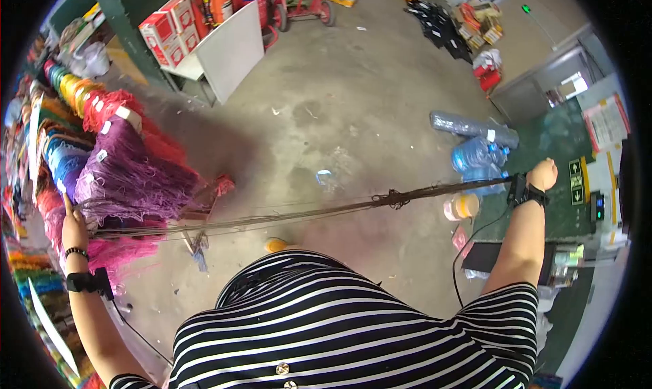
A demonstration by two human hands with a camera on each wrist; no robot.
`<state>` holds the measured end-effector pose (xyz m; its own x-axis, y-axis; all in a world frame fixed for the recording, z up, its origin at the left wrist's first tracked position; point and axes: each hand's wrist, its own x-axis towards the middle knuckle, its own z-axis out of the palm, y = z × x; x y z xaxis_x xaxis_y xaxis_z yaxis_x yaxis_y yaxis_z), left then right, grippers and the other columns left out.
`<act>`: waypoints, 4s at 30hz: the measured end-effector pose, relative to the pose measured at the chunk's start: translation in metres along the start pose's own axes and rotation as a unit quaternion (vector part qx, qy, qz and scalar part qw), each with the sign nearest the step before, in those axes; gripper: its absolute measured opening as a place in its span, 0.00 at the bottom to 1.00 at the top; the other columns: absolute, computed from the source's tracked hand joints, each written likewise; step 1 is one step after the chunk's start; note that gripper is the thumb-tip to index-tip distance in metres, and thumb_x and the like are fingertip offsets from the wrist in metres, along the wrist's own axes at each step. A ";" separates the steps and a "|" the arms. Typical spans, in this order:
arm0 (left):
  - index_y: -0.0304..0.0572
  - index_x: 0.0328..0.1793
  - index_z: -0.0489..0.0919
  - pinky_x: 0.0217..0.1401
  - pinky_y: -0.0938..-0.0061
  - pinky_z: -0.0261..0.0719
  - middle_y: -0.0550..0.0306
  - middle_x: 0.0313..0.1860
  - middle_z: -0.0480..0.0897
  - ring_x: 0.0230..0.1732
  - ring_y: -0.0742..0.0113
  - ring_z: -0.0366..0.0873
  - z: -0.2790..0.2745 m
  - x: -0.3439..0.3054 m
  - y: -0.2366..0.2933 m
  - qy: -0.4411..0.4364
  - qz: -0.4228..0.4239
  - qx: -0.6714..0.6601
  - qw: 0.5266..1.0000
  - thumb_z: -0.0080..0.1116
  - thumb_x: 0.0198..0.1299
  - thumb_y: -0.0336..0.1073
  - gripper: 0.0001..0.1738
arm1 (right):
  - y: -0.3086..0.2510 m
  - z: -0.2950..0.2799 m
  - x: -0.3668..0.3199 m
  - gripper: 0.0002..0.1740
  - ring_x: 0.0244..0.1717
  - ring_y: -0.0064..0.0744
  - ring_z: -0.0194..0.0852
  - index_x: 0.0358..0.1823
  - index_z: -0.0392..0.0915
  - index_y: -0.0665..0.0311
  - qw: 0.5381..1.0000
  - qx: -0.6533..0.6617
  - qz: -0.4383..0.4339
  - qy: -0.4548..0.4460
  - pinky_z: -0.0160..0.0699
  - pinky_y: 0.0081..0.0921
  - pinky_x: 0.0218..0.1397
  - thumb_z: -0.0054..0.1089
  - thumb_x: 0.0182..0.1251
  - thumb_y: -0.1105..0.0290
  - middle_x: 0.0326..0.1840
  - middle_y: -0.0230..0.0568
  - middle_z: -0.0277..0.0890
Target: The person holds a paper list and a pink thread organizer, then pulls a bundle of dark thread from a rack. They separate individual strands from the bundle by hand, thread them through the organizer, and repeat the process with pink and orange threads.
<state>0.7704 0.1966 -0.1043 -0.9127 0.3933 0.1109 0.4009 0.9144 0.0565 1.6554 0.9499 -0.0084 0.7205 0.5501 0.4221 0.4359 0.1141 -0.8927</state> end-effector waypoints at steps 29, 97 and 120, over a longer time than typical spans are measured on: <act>0.55 0.77 0.49 0.31 0.68 0.65 0.55 0.32 0.69 0.30 0.62 0.65 0.058 0.078 0.050 0.028 0.005 -0.095 0.995 0.47 0.61 0.36 0.38 | -0.027 -0.317 0.220 0.22 0.50 0.57 0.77 0.43 0.82 0.67 0.871 -0.408 -0.216 0.167 0.72 0.42 0.56 0.45 0.66 0.56 0.45 0.59 0.80; 0.42 0.40 0.81 0.29 0.86 0.70 0.66 0.28 0.81 0.25 0.81 0.73 0.049 -0.452 0.244 -0.102 -0.154 -0.780 0.599 0.60 0.63 0.38 0.08 | -0.392 0.001 -0.283 0.13 0.20 0.13 0.51 0.51 0.68 0.75 0.200 0.384 0.073 -0.899 0.50 0.11 0.18 0.39 0.77 0.72 0.24 0.28 0.60; 0.43 0.42 0.77 0.26 0.80 0.72 0.64 0.25 0.79 0.22 0.77 0.74 0.136 -0.602 0.172 0.015 -0.486 -0.613 0.622 0.55 0.67 0.40 0.09 | -0.413 0.002 -0.304 0.12 0.18 0.13 0.49 0.53 0.69 0.71 0.195 0.319 0.015 -0.927 0.48 0.11 0.18 0.42 0.75 0.73 0.24 0.25 0.57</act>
<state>1.3778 0.1297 -0.2962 -0.7763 -0.3080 -0.5500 -0.5642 -0.0496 0.8242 1.2551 0.7375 0.2319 -0.9748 -0.1554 0.1602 -0.1357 -0.1572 -0.9782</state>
